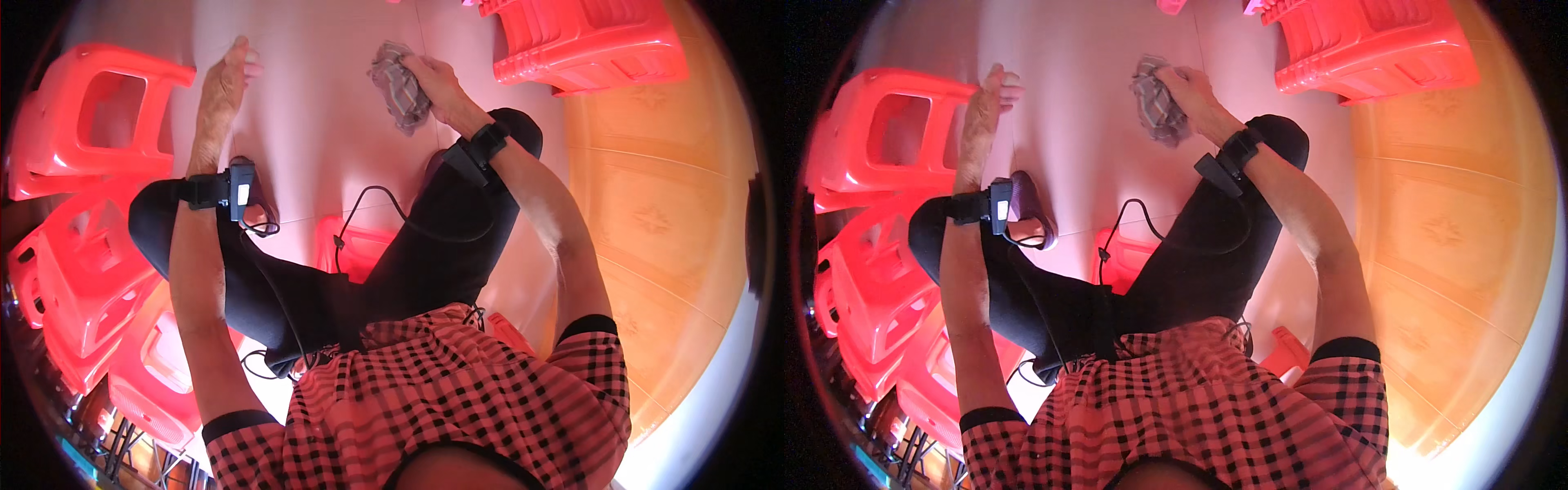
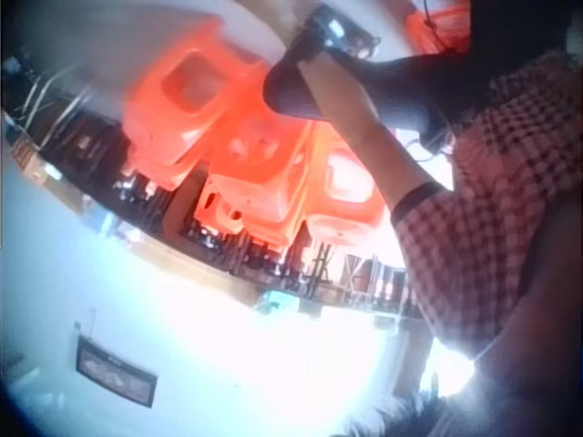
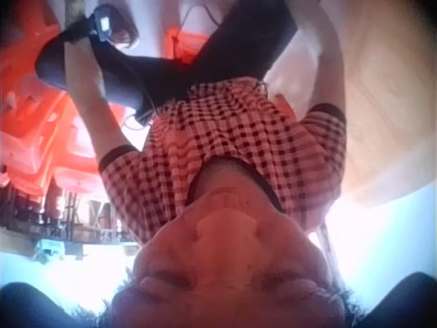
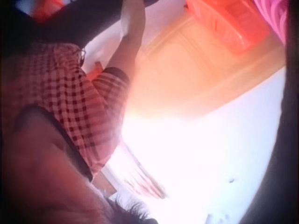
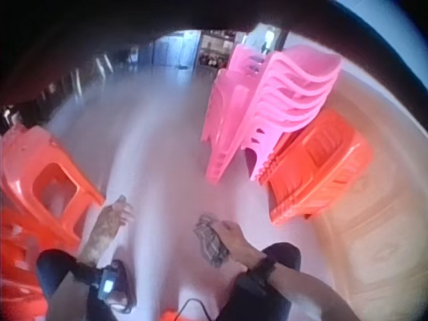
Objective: The person moves plastic stools across the floor and then wipes the top and interior of a stool with a cloth.
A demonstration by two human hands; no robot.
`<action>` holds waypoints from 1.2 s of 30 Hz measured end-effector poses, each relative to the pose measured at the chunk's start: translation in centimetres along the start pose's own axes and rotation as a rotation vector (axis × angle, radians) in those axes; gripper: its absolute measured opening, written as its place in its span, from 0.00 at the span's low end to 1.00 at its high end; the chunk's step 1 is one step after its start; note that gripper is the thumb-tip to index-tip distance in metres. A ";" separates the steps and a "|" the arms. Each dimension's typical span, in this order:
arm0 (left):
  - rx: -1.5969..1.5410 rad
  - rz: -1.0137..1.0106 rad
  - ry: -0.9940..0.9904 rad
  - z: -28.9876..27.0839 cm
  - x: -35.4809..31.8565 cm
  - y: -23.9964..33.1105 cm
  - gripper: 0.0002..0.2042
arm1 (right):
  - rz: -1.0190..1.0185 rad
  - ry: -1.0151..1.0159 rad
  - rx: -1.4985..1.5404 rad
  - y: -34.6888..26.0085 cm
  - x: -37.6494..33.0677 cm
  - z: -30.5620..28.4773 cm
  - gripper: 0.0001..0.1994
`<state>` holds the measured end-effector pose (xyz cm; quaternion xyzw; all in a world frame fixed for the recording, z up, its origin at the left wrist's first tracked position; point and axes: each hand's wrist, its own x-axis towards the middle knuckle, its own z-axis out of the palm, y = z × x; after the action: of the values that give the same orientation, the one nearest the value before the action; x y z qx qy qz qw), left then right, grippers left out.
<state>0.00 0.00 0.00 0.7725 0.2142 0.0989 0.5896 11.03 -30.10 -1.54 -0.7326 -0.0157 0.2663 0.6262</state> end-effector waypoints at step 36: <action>0.551 0.250 -0.357 2.8 -11.9 2.9 0.17 | 0.171 -0.214 0.105 0.8 -4.5 3.5 0.13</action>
<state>-8.84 -8.42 3.19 0.9279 0.0303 -0.0278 0.3705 5.45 -28.72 -0.88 -0.6649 -0.0062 0.3958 0.6334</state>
